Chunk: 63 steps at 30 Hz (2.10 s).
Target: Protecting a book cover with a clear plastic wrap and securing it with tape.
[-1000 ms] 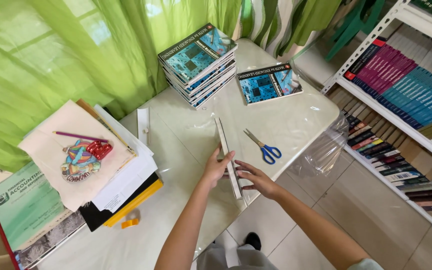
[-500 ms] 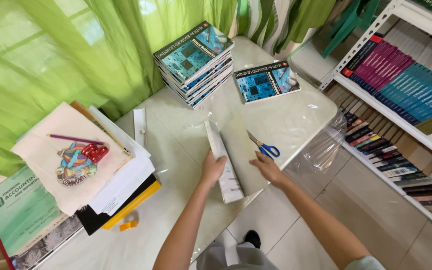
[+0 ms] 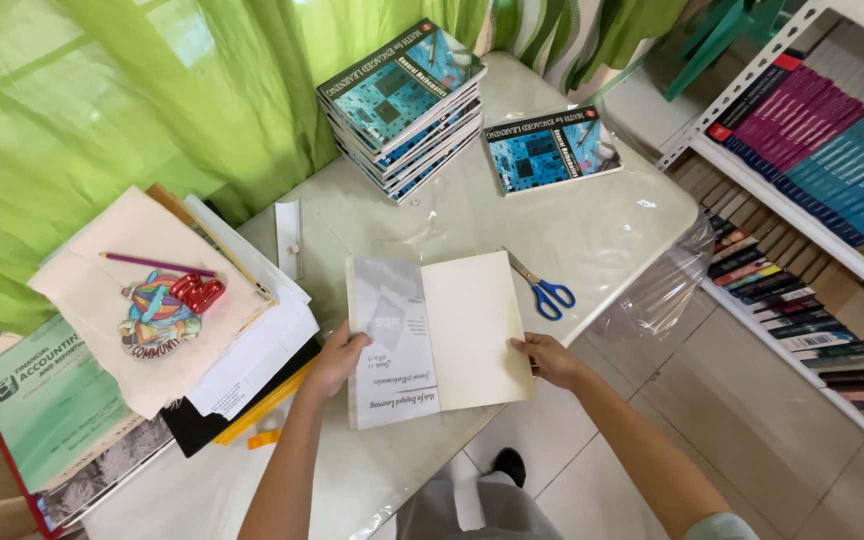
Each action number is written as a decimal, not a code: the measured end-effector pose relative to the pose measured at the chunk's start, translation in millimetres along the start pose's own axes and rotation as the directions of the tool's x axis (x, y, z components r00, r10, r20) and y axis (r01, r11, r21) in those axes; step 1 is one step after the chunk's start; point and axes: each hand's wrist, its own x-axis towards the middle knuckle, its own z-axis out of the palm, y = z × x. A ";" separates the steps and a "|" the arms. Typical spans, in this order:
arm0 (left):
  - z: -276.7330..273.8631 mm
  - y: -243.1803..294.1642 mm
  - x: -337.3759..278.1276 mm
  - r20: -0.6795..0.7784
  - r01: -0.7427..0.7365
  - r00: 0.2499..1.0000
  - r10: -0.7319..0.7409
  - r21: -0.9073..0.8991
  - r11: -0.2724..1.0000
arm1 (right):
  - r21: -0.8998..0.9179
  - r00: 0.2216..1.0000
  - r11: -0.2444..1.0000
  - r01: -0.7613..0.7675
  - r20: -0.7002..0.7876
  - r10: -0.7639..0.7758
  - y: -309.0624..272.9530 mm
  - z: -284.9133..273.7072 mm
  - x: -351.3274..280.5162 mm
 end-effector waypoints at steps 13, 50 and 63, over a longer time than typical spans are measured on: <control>-6.1 -50.6 6.0 -0.259 0.087 0.965 -0.043 0.159 0.983 | -0.460 0.978 0.888 -0.013 -0.190 -0.084 12.9 2.6 36.9; 144.0 -16.2 45.8 0.125 -0.139 0.988 0.085 0.974 0.180 | -0.352 0.996 0.932 -0.081 -0.064 0.062 4.2 -11.2 23.4; 156.7 -70.0 66.8 0.340 -0.333 0.874 0.349 0.939 -0.082 | -0.056 0.936 0.976 0.210 -0.277 -0.218 -46.7 -40.9 119.7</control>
